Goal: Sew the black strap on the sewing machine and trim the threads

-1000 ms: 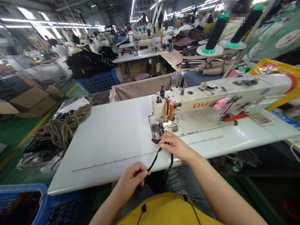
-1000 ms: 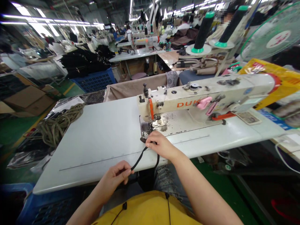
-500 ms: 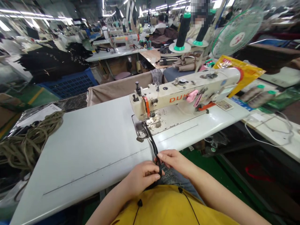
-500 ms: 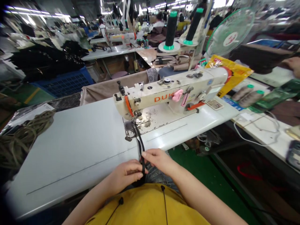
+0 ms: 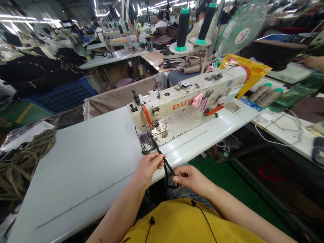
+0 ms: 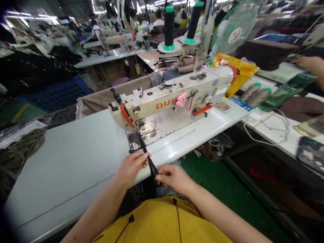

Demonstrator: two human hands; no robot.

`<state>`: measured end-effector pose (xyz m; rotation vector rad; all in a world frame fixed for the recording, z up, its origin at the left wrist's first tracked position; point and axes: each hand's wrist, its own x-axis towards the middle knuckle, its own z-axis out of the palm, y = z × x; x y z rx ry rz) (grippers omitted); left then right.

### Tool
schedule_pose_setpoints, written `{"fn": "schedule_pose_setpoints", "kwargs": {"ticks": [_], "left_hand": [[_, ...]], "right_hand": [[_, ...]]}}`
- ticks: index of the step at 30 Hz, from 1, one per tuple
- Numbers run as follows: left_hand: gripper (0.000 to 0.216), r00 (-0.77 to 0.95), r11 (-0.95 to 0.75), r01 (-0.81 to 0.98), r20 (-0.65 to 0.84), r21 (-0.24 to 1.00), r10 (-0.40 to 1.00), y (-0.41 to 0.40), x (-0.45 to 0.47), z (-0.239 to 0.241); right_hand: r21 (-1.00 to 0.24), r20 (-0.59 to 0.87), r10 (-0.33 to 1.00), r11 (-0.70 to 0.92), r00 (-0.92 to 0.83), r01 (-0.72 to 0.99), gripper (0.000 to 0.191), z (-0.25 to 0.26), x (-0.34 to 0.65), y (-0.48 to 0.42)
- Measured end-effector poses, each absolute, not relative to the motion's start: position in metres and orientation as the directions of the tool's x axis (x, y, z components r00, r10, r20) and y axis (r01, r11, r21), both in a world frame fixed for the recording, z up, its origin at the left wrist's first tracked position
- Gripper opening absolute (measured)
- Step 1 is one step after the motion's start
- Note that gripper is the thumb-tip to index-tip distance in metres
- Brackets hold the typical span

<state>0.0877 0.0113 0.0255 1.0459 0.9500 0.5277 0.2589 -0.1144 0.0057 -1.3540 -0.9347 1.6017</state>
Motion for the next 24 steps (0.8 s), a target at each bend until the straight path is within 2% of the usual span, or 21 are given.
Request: {"fn": "schedule_pose_setpoints", "kwargs": {"ticks": [5, 12, 24], "left_hand": [[0.047, 0.464, 0.375, 0.086, -0.370, 0.923, 0.805, 0.011, 0.090, 0.019], [0.061, 0.434, 0.465, 0.041, -0.435, 0.884, 0.789, 0.006, 0.092, 0.021], [0.062, 0.384, 0.464, 0.060, -0.450, 0.884, 0.806, 0.005, 0.095, 0.020]], "right_hand": [[-0.930, -0.355, 0.933, -0.358, -0.053, -0.086, 0.058, -0.006, 0.264, -0.115], [-0.933, -0.358, 0.933, -0.359, -0.044, -0.015, 0.050, -0.011, 0.265, -0.114], [-0.921, -0.378, 0.924, -0.382, -0.057, -0.073, 0.051, -0.009, 0.268, -0.115]]}}
